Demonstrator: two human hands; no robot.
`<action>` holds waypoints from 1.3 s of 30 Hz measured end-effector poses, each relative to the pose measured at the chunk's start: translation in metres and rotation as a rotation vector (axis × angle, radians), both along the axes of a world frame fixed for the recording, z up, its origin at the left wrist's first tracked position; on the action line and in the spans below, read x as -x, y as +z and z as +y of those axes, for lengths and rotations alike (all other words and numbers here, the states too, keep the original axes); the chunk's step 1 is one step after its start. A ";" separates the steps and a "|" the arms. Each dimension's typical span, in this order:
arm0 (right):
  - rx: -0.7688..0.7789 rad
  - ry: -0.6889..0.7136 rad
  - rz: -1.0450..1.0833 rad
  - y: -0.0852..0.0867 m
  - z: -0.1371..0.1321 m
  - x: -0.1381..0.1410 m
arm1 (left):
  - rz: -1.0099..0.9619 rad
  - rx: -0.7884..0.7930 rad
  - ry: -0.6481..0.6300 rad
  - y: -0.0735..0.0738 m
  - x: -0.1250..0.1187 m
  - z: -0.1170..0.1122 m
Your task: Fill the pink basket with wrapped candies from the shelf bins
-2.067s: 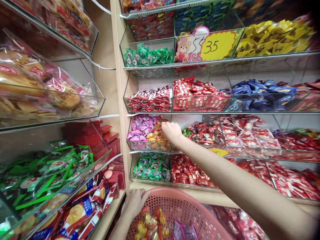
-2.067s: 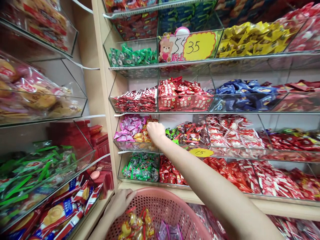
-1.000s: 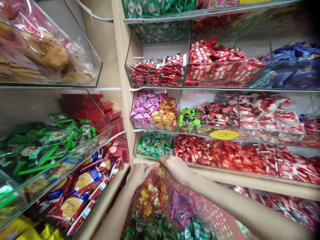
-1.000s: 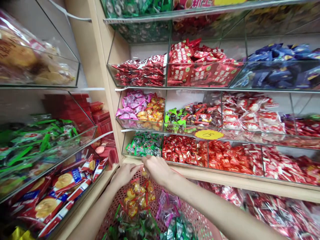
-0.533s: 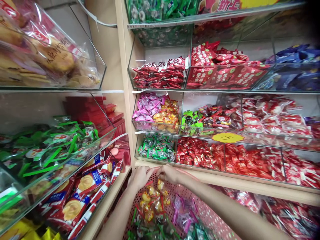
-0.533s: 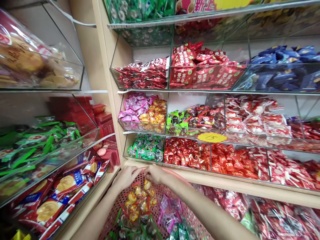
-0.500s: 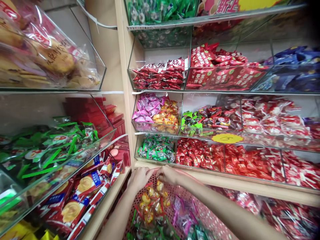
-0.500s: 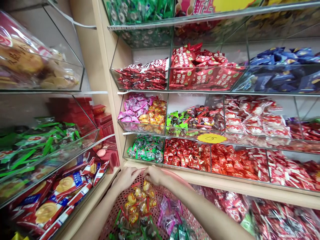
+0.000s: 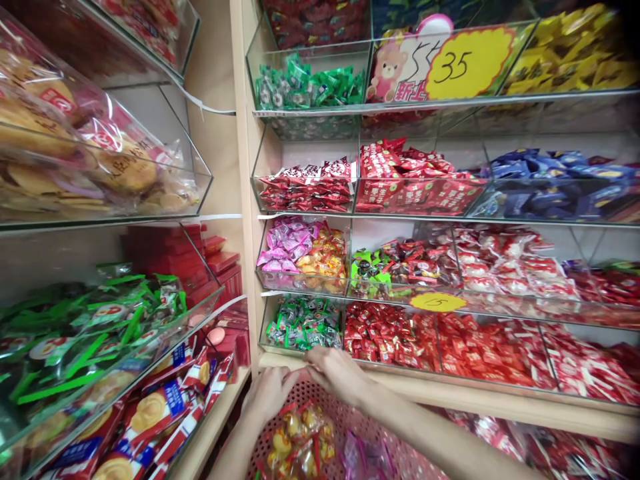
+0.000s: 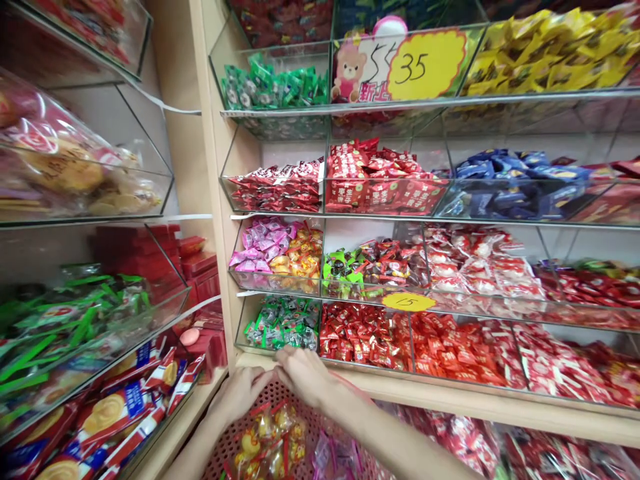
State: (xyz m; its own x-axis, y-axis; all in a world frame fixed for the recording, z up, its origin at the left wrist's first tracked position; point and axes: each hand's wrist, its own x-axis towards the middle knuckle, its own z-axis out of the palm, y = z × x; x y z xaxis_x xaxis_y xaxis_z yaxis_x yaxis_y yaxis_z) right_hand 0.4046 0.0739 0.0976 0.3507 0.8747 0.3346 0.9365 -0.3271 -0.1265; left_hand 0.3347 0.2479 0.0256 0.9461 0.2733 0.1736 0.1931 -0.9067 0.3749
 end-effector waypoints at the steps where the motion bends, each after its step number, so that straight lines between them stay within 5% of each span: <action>1: -0.047 0.018 -0.027 0.018 -0.004 -0.001 | 0.003 0.001 -0.001 0.000 0.000 0.000; 7: -0.302 -0.107 -0.250 0.119 -0.014 -0.012 | 0.013 -0.013 -0.008 0.005 0.004 -0.002; 11: -0.294 -0.308 -0.370 0.152 0.007 -0.018 | -0.019 -0.015 -0.009 0.004 0.004 -0.001; 17: -0.179 -0.533 -0.313 0.158 0.043 -0.024 | -0.045 -0.007 -0.016 0.000 0.004 0.003; 22: -0.130 -0.592 -0.201 0.165 0.043 -0.030 | -0.029 -0.020 -0.005 0.002 0.006 0.002; 29: 0.020 -0.548 -0.206 0.179 0.036 -0.035 | -0.034 0.003 -0.011 0.000 0.003 0.003; 39: 0.064 -0.338 -0.555 0.165 0.031 -0.038 | -0.044 -0.009 -0.004 -0.004 0.001 0.005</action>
State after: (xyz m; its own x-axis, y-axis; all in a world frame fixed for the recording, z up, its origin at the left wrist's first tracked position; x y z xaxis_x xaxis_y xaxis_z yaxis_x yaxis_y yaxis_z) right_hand 0.4422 0.1050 0.2624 0.3999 0.7705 0.4963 0.7013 -0.6059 0.3755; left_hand 0.3338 0.2526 0.0217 0.9388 0.2674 0.2171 0.1728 -0.9109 0.3747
